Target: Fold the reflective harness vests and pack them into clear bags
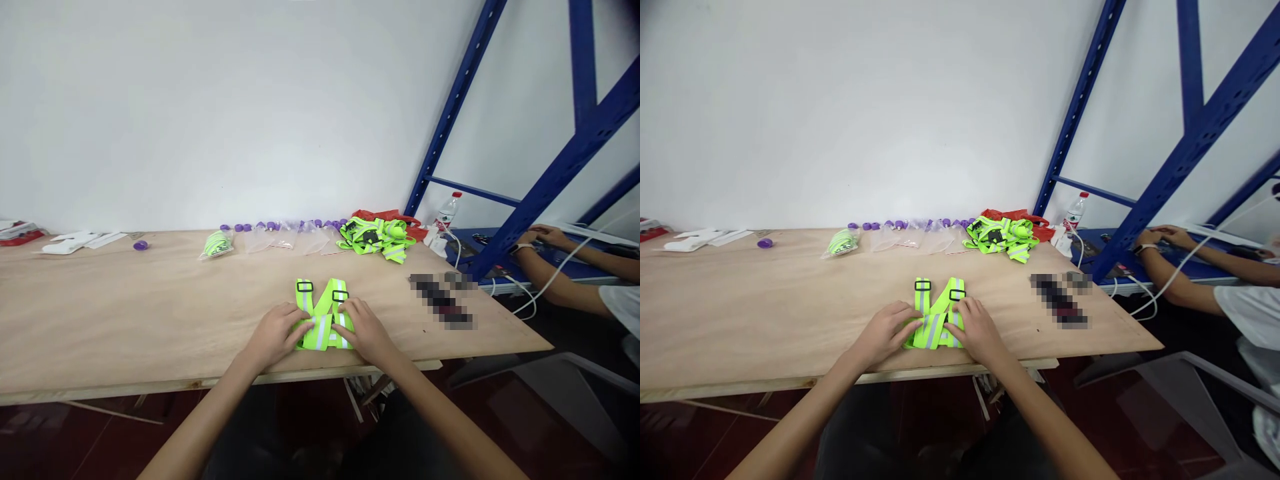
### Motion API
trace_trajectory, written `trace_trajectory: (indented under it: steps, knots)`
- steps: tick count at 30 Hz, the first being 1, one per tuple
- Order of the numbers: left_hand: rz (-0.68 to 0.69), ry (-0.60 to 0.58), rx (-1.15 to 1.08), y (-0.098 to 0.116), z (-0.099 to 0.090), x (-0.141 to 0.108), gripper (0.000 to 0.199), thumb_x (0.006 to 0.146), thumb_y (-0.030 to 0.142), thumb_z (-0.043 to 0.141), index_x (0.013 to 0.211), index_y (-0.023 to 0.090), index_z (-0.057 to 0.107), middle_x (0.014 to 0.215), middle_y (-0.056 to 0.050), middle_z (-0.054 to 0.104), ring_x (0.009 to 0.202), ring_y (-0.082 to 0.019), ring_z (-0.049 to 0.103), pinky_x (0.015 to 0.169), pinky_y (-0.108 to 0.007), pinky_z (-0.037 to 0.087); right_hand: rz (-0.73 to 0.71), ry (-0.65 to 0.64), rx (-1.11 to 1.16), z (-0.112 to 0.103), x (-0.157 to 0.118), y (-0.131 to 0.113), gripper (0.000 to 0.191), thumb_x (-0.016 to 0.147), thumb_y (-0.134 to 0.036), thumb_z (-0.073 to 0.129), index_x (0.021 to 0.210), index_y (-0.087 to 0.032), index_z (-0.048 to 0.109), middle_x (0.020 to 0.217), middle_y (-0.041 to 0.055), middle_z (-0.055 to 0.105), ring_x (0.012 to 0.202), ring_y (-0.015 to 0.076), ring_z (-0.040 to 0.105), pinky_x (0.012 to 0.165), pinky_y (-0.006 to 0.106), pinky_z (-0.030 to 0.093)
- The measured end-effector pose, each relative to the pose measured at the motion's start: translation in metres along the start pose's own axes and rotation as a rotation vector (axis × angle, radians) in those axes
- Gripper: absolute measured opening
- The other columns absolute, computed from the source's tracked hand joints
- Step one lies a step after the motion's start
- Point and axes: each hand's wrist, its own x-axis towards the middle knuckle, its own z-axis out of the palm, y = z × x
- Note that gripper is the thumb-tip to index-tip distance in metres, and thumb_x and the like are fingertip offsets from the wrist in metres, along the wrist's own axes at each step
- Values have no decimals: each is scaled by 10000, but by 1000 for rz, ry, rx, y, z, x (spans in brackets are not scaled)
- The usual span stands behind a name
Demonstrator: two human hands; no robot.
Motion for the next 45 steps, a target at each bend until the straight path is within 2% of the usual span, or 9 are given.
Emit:
trace_trajectory:
  steps: [3,7,14,21,26,31,37,41,45]
  knots:
    - [46,7,6,3,2,-19,386,975,446,555,1298,238,599,1261,-108,651,1149,-267,606,987,-415,497,-52,35,-64,4,-4,-5,80,945,-247,585,1005,-197,598,1020,102,645,966,267,586,840,403,499]
    - [50,-37,50,6,10,-38,545,942,440,613,1435,267,458,1441,-122,527,1330,-293,491,1096,-492,434,-94,9,-126,6,-14,-13,173,991,-240,488,1036,-185,646,1018,132,688,959,288,616,843,443,516]
    - [14,-11,88,19,21,-61,481,974,297,555,1427,242,403,1415,-134,526,1329,-296,485,1144,-562,368,-159,-33,-78,0,-50,-20,545,881,-457,682,1334,-179,562,1319,176,623,1184,341,600,958,505,528]
    - [32,14,67,28,25,-75,344,988,292,537,1327,257,485,1293,-108,594,1266,-262,531,1201,-632,182,-209,39,-42,-6,-71,-30,378,926,-302,618,1284,-186,585,1234,146,677,1159,311,617,984,480,518]
    - [-45,-9,-44,25,16,-60,224,984,367,550,1175,259,592,1209,-77,615,1196,-241,558,1204,-608,154,-133,56,59,-11,-60,-25,297,962,-366,567,1198,-189,600,1097,122,719,1015,279,657,902,443,528]
    - [-128,57,-106,22,7,-25,235,1009,365,480,1085,247,667,1266,-94,569,1259,-267,483,1136,-541,306,-21,-21,91,-17,-26,-18,198,989,-358,503,1029,-211,628,976,92,706,922,258,632,837,408,499]
    - [-255,99,-164,6,15,11,298,1011,391,437,1040,216,677,1144,-92,605,1119,-251,554,1020,-444,433,-4,-26,7,-16,9,-3,212,988,-316,506,975,-201,683,1076,103,635,1042,250,578,921,387,464]
    - [-391,72,-54,-2,23,26,303,988,439,474,1006,187,641,1152,-115,605,1088,-279,572,969,-447,444,10,-73,3,-8,21,10,236,989,-318,505,959,-209,712,1136,98,638,1112,245,569,972,393,447]
    - [-547,46,117,-3,27,34,392,950,513,521,1116,169,611,1255,-165,585,1160,-341,551,986,-518,399,78,-100,29,-3,26,15,206,972,-337,524,1005,-191,665,1103,95,654,1065,239,594,935,384,470]
